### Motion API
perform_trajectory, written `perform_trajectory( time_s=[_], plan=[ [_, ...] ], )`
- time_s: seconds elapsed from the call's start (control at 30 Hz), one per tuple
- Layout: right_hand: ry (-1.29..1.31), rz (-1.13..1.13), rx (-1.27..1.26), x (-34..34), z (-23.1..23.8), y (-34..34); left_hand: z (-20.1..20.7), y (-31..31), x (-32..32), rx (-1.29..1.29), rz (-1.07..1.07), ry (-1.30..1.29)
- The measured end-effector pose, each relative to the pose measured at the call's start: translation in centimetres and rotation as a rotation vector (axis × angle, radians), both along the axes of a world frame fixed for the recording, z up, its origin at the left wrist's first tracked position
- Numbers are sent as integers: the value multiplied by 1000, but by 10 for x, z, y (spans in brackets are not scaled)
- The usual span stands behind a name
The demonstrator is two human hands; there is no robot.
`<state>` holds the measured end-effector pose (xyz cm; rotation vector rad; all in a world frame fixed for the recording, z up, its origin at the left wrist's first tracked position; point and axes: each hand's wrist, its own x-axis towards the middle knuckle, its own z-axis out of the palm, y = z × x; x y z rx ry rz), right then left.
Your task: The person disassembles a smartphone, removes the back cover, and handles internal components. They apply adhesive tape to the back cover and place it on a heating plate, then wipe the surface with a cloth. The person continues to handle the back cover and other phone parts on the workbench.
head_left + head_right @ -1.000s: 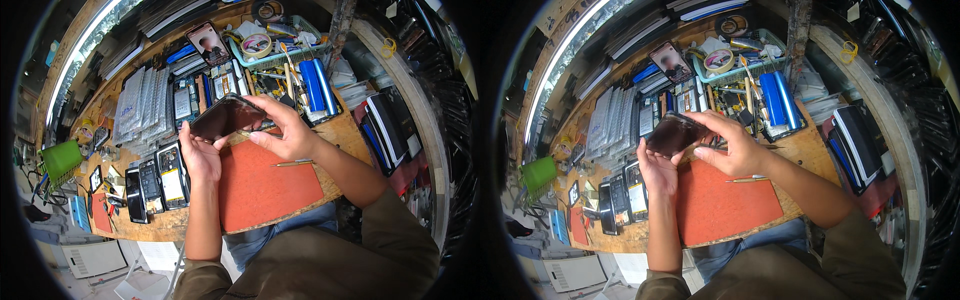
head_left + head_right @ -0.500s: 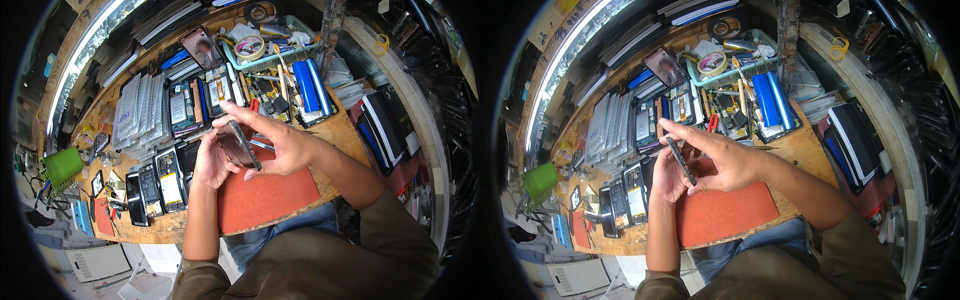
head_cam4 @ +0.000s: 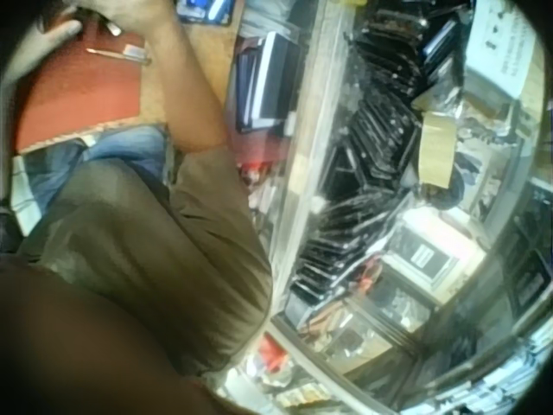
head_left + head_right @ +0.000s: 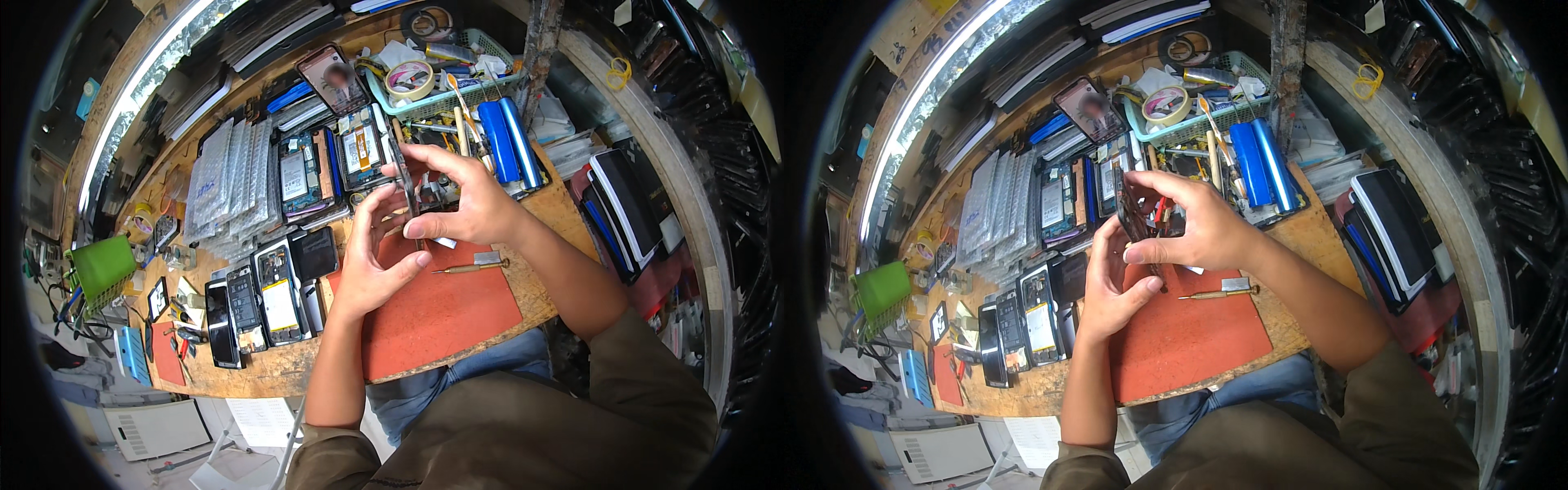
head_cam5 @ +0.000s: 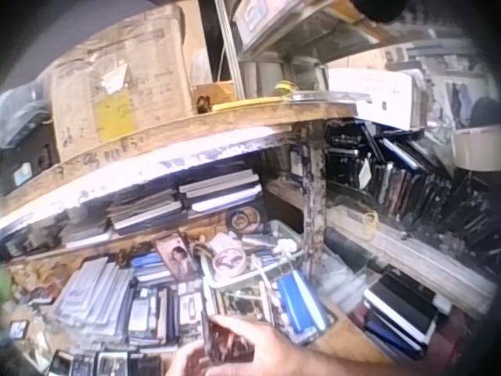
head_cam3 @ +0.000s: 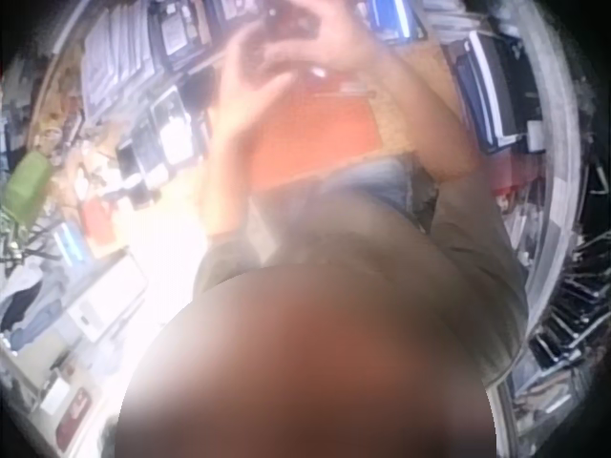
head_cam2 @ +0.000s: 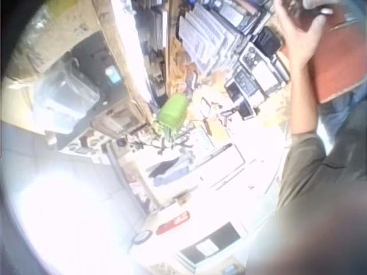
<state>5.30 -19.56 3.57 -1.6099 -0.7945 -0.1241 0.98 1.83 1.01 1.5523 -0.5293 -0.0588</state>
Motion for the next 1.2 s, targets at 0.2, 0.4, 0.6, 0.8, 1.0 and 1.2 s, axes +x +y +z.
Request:
perform_trajectory(
  time_s=[0.2, 0.4, 0.6, 0.8, 1.0, 1.2],
  plan=[
    [18, -5, 6, 3, -5, -1, 5, -2, -1, 12, 10, 43],
    [26, 17, 13, 6, -4, -5, 5, 1, 0, 109, 53, 13],
    [59, 82, 13, 8, -2, -6, 2, 3, 3, 156, 86, 25],
    [75, 68, -15, 8, -2, -5, -1, 0, 2, 190, 100, -22],
    [57, 83, -5, 8, -4, -3, -2, 0, 1, 185, 92, -11],
    [85, 135, 33, 9, -6, -3, 1, 4, 2, 210, 79, 19]
  ],
)
